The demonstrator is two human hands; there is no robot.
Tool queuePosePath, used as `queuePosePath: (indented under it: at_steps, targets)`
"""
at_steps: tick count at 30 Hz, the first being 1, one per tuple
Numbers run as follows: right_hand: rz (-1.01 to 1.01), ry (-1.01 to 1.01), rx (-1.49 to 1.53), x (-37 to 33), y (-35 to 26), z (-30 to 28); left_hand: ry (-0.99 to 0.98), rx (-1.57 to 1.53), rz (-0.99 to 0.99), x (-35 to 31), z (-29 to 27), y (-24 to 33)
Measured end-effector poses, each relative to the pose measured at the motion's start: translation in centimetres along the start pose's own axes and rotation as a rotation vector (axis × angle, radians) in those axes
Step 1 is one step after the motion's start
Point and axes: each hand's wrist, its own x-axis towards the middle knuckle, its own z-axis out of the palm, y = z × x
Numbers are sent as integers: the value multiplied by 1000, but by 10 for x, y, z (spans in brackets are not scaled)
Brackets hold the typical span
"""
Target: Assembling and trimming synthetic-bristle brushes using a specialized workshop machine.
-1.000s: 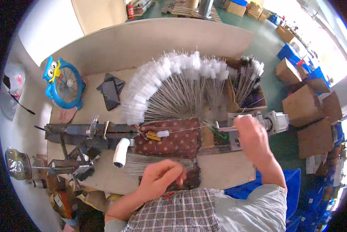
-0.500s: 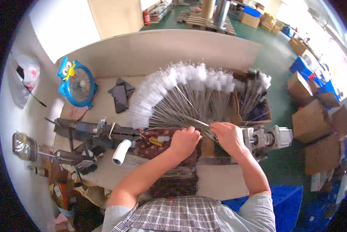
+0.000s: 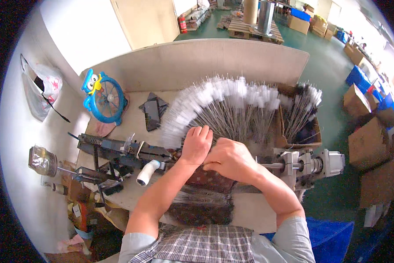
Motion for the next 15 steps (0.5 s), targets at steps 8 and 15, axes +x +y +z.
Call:
queuePosePath:
  at_steps: [8, 15]
  targets:
    - [-44, 36, -58, 44, 1, 64, -25, -705, -319, -110, -70, 24]
    - [-1, -46, -126, 59, -21, 76, 325, -1911, -1376, -169, -77, -12]
